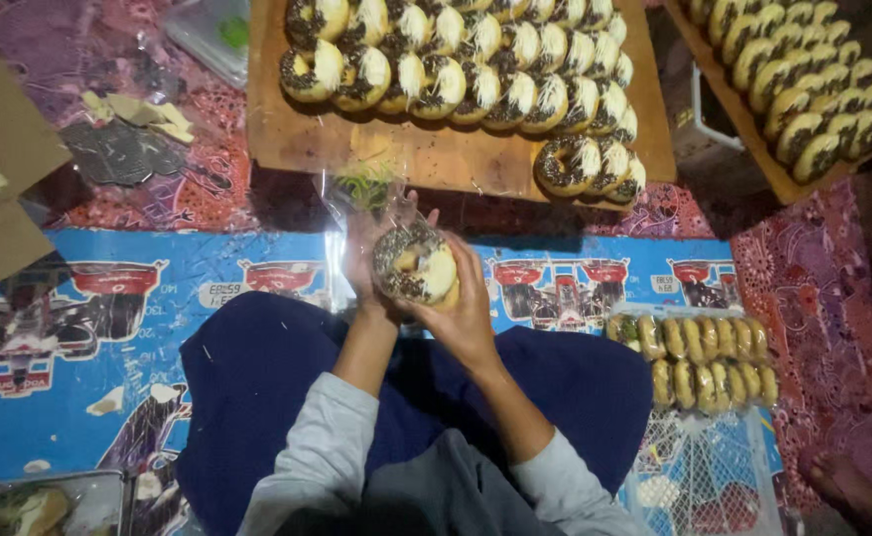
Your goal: The person sits on the floor and repeatedly picks up donuts and pastries, places them into clear plastic bags, and arranges the sealed packages on a nearby surface. The task involves handling baked goods one at a time and organizing them into rows.
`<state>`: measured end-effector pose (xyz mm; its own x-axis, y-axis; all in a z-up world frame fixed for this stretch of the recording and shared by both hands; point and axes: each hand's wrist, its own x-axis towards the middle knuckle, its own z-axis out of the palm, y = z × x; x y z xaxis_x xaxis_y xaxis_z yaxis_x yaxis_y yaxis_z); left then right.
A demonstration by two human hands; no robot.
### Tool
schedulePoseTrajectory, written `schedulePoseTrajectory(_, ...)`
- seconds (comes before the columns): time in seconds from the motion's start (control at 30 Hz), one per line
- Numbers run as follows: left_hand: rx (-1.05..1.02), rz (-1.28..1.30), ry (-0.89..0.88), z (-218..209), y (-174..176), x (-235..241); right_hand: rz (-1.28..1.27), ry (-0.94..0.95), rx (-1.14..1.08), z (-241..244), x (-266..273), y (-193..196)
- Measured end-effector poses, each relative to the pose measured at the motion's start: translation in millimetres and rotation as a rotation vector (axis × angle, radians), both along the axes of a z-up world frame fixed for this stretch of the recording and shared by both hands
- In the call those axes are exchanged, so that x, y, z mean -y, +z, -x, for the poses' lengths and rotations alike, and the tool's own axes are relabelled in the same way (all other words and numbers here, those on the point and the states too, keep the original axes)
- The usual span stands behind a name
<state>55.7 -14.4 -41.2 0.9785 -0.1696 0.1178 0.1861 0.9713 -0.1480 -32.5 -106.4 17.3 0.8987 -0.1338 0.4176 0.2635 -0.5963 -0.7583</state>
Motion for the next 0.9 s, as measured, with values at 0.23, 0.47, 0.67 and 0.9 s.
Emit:
schedulePoseTrajectory(0.23,0.101,-0.255,0.103,-2.4,-35.5,7.2,-0.495,0.000,-0.100,23.5,19.3,3.0)
schedulePoseTrajectory(0.47,-0.180,-0.301,-0.091,-4.8,-25.2,11.7,0.042,-0.097,0.120,20.5,25.4,0.5)
schedulePoseTrajectory(0.67,-0.411,-0.267,-0.126,-4.7,-26.4,2.4,-0.192,-0.014,0.052,41.6,44.3,-0.4)
schedulePoseTrajectory(0.9,-0.416,-0.310,-0.010,-7.0,-50.4,13.7,-0.065,-0.117,0.117,56.8,52.2,4.9)
